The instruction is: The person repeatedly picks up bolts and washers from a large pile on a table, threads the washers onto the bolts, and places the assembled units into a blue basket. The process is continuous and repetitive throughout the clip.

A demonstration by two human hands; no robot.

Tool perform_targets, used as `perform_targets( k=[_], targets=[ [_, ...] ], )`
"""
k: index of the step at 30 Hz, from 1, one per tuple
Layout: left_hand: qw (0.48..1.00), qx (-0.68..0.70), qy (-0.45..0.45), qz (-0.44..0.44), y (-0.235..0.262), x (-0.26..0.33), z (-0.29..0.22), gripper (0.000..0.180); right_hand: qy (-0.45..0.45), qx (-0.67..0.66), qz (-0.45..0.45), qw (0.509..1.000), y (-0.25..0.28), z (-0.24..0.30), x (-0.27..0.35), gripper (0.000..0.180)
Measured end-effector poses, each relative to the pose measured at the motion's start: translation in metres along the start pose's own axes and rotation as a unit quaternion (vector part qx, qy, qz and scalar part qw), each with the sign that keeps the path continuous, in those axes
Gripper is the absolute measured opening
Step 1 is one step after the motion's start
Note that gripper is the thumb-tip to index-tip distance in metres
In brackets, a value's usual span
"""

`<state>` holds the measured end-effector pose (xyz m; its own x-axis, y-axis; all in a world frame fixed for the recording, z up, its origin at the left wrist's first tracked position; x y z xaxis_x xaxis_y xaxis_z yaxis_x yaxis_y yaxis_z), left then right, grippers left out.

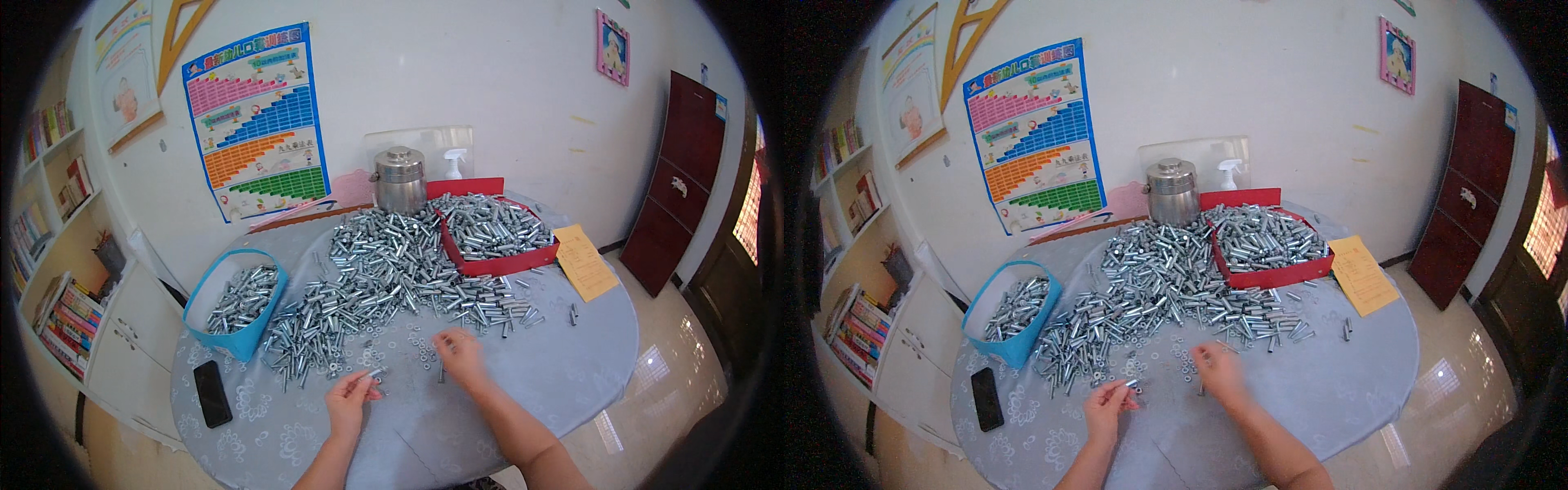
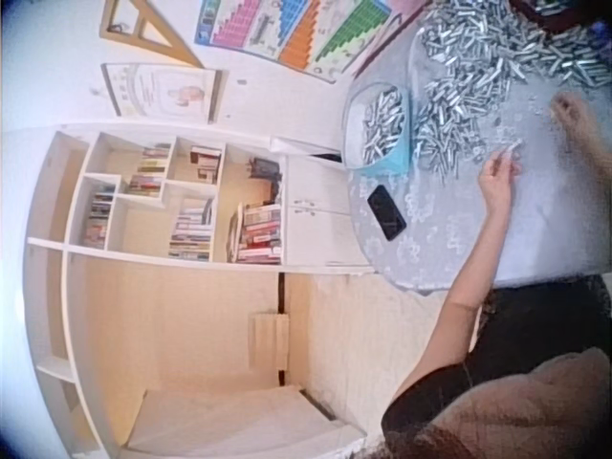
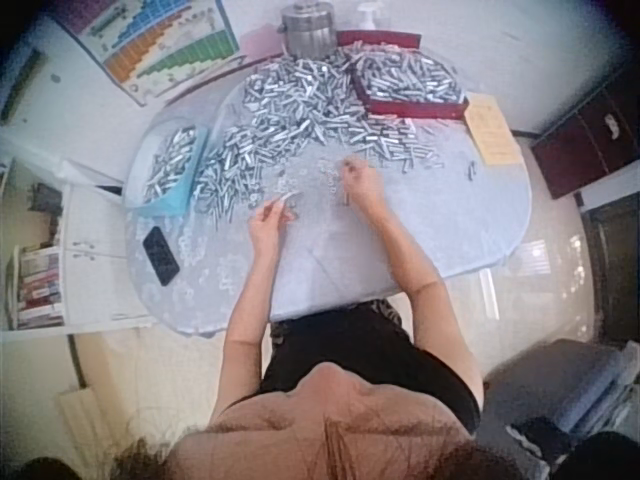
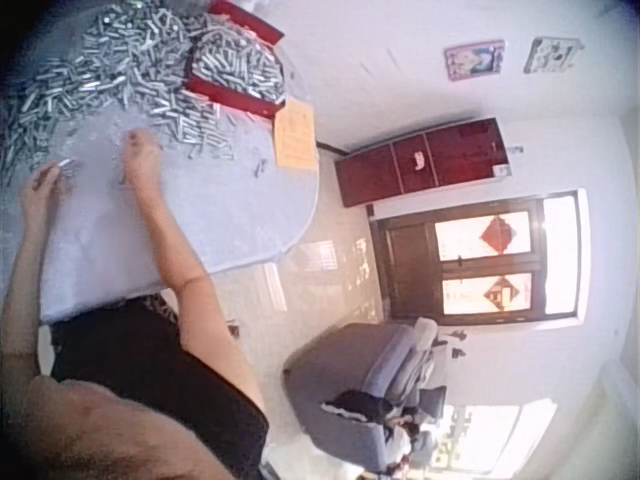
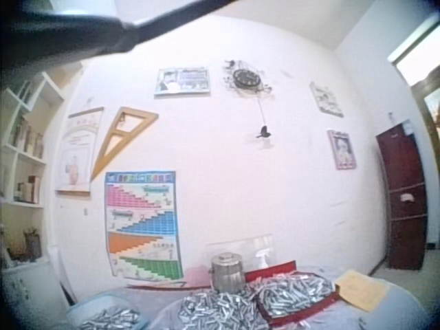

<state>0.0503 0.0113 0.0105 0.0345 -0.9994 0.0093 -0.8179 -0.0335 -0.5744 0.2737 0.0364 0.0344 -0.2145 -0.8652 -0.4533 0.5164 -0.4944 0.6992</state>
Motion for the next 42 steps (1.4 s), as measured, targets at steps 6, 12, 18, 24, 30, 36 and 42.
perform_targets(
  k=[6,12,18,24,30,36,42],
  targets=[
    [0.990,0.055,-0.031,-0.129,0.026,-0.020,-0.016,0.020,0.019,0.219,-0.057,0.974,-0.004,-0.052,-0.009,0.018],
    [0.970,0.043,-0.158,-0.178,0.067,-0.074,-0.074,0.026,-0.003,0.224,-0.025,0.974,-0.005,-0.052,-0.012,0.012],
    [0.929,-0.219,-0.270,-0.130,0.101,-0.126,-0.144,0.029,-0.015,0.226,-0.023,0.974,-0.007,-0.050,-0.012,0.008],
    [0.808,-0.515,-0.268,-0.096,0.104,-0.104,-0.114,0.018,0.004,0.224,-0.035,0.974,-0.005,-0.044,-0.011,0.009],
    [0.697,-0.661,-0.277,-0.015,0.104,-0.100,-0.092,0.022,0.032,0.158,-0.031,0.987,-0.001,-0.041,-0.013,0.012],
    [0.692,-0.654,-0.306,-0.002,0.115,-0.101,-0.097,0.018,0.035,-0.059,-0.051,0.996,0.005,-0.012,-0.011,0.024],
    [0.923,-0.334,-0.187,-0.047,0.073,-0.071,-0.084,0.013,-0.045,-0.287,0.075,0.954,-0.011,-0.003,0.000,0.024]
  ],
)
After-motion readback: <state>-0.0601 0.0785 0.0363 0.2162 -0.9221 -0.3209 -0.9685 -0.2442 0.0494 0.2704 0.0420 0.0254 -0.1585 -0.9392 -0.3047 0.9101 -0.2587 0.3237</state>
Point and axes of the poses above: each hand's wrist, its own x-axis away from the middle knuckle, its own y-axis out of the back of the hand, z = x × y, the point moved 2 cm from there along -x, towards the middle knuckle, and after that the axes turned 15 degrees about x, right-handed, at the moved point
